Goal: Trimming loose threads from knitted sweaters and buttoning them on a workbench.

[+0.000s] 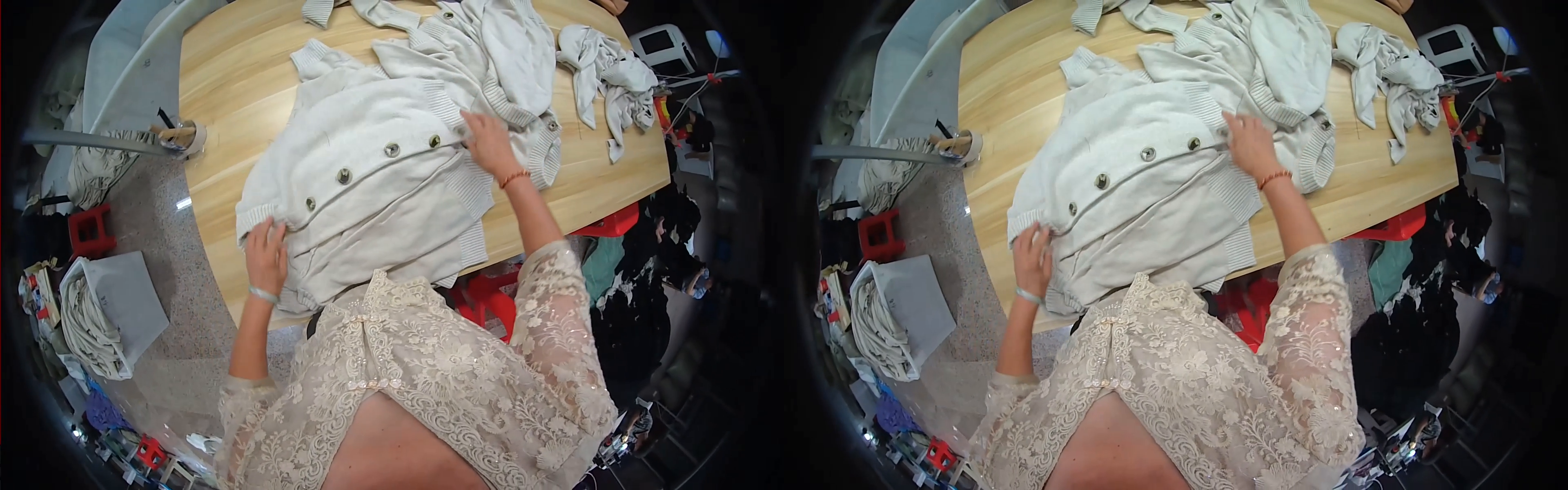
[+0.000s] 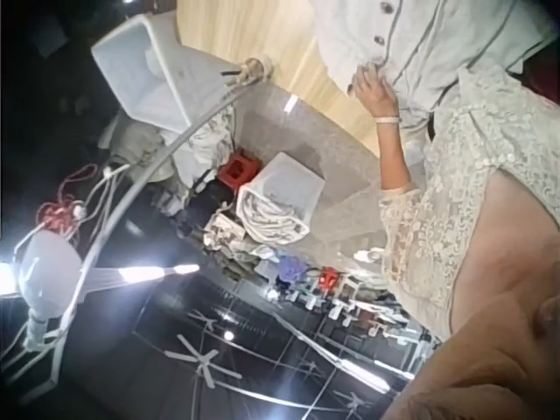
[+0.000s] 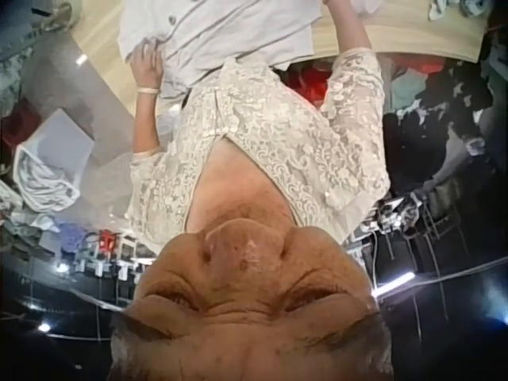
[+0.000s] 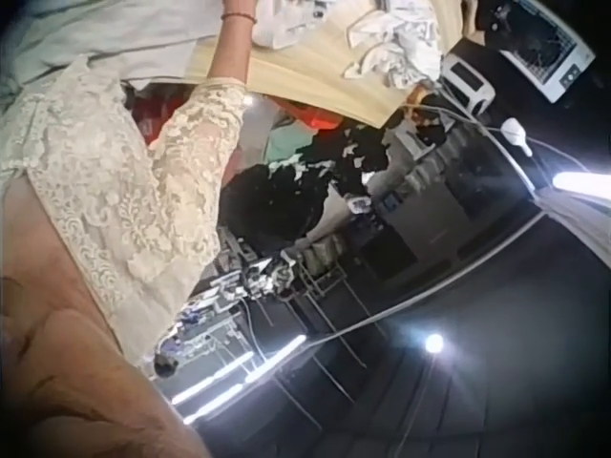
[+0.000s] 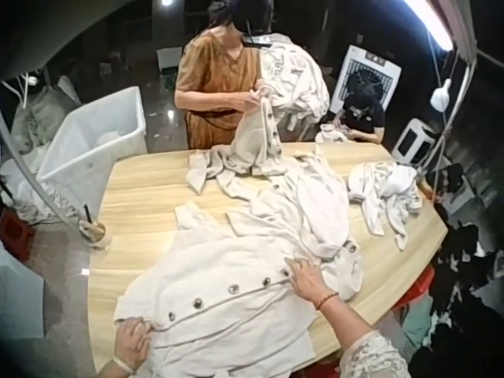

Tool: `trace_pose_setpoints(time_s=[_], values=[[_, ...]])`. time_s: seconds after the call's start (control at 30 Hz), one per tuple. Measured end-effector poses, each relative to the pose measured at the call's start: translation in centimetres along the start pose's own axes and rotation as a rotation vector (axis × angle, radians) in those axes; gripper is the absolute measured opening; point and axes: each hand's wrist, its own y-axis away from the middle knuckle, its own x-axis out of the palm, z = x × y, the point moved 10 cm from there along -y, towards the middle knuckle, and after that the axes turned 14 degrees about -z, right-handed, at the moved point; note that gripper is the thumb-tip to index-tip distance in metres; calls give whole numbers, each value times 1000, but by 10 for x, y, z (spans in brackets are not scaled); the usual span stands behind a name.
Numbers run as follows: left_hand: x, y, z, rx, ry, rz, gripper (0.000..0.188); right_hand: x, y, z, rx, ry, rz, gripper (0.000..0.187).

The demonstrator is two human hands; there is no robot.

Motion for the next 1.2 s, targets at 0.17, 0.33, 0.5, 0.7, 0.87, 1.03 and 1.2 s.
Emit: trace_pose_setpoints(time_s=[0.17,0.33,0.5,0.7,0.87,1.03,1.2], values=[[2,75,-14,-299,182,121,41,7,58,3,120,-231,31,46],[5,91,-2,-525,261,175,39,23,72,1,532,-490,158,49],[9,79,-19,-290,247,319,31,28,85,-12,483,-501,241,30],[-1,78,-44,-157,282,211,40,-33,80,-12,371,-695,70,19],[23,93,-32,-283,325,369,34,-65,72,-35,577,-1018,-36,18],[23,108,-3,-949,926,359,17,-99,54,-55,676,-1101,-372,17],[23,62,23,-1110,1022,-10,20,-97,20,-41,264,-205,-384,21]])
